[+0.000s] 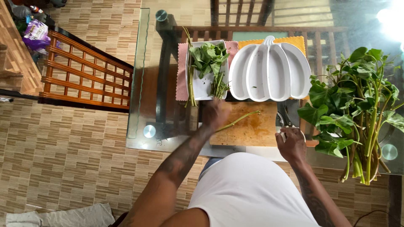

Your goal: The person uses scissors to trim leaves and stems from a bunch of green leafy plants on a glass table. They place trimmed leaves and stems into a white divided plate and a square dish while working over a wooden cutting board.

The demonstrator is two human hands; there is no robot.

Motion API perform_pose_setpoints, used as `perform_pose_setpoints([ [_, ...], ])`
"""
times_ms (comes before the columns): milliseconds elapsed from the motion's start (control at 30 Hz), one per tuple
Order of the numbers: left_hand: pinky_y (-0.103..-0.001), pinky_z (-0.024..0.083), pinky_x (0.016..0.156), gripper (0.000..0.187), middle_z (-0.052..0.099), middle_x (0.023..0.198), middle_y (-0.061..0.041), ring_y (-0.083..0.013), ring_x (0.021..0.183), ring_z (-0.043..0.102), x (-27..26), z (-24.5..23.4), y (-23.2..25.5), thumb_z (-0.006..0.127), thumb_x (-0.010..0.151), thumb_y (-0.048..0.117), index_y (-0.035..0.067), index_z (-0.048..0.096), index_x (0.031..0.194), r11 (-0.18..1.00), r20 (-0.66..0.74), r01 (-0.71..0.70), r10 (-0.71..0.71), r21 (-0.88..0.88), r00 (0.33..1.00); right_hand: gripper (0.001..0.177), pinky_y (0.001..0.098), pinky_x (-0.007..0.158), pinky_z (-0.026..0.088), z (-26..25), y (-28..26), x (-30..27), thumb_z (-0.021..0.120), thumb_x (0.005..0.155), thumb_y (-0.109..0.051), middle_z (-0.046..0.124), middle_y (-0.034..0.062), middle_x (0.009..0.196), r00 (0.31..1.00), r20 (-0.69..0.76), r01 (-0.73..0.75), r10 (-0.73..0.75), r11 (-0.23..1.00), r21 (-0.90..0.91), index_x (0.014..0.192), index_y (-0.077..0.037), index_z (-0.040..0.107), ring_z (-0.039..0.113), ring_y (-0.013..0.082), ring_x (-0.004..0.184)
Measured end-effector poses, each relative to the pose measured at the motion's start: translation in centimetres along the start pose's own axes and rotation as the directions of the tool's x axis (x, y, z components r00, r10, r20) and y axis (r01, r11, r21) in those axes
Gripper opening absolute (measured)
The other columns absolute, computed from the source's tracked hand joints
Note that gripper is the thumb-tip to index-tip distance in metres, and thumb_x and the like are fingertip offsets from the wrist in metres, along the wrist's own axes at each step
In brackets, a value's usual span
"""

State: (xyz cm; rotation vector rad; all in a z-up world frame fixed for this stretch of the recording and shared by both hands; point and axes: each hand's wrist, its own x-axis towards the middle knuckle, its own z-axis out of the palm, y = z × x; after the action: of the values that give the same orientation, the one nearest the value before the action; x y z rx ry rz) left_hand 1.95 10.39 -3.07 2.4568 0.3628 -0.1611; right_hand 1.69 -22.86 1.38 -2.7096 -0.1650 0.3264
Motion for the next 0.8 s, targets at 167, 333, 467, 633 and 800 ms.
perform_pose_setpoints([
  [167,-0.048,0.056,0.077,0.033,0.062,0.104,-0.021,-0.0364,0.095,0.065,-8.1,-0.1,-0.4,0.074,0.086,0.026,0.001,0.063,0.104,0.932,0.073,-0.314,0.305,0.179,0.949,0.035,0.047,0.093,0.052,0.7,0.1,-1.3,0.07,0.093,-0.033,0.067,0.0199,0.122,1.0,-0.028,0.003,-0.002,1.0,0.02,0.116,-0.006,0.074,0.066,0.0353,0.112],
  [333,-0.046,0.056,0.08,0.018,0.064,0.1,-0.016,-0.0357,0.095,0.067,-9.7,-1.3,-0.5,0.07,0.093,0.017,0.003,0.065,0.104,0.941,-0.041,-0.339,0.339,0.004,0.94,0.038,0.046,0.088,0.055,2.2,-1.9,-1.5,0.071,0.093,-0.032,0.067,0.0203,0.121,1.0,0.015,0.024,-0.025,0.996,0.082,0.118,-0.004,0.072,0.069,0.0335,0.104],
  [467,-0.045,0.054,0.07,0.018,0.065,0.092,-0.017,-0.0338,0.081,0.067,-7.8,-4.5,-0.8,0.069,0.097,0.02,0.003,0.068,0.102,0.968,-0.215,-0.232,0.208,-0.095,0.954,0.036,0.0448,0.085,0.056,3.5,-4.5,-0.6,0.073,0.091,-0.03,0.069,0.0204,0.12,0.996,0.038,0.081,-0.087,0.987,0.138,0.116,-0.004,0.073,0.071,0.0328,0.101],
  [633,-0.037,0.052,0.054,0.026,0.073,0.073,-0.012,-0.0208,0.061,0.068,0.8,-8.7,-5.8,0.069,0.094,0.026,0.003,0.074,0.105,0.936,-0.431,-0.114,-0.043,-0.332,0.902,0.044,0.0378,0.085,0.059,8.1,-10.2,4.3,0.073,0.09,-0.031,0.075,0.0169,0.112,0.944,0.223,0.135,-0.241,0.904,0.405,0.125,-0.004,0.069,0.075,0.0257,0.101],
  [800,-0.041,0.054,0.063,0.023,0.073,0.078,-0.016,-0.0248,0.068,0.072,8.9,-10.1,-11.1,0.072,0.093,0.021,-0.002,0.073,0.094,0.937,-0.44,-0.125,-0.034,-0.327,0.897,0.052,0.0369,0.091,0.058,12.4,-18.3,9.9,0.07,0.092,-0.034,0.073,0.015,0.121,0.898,0.312,0.102,-0.311,0.835,0.541,0.133,-0.002,0.062,0.073,0.0251,0.11],
])
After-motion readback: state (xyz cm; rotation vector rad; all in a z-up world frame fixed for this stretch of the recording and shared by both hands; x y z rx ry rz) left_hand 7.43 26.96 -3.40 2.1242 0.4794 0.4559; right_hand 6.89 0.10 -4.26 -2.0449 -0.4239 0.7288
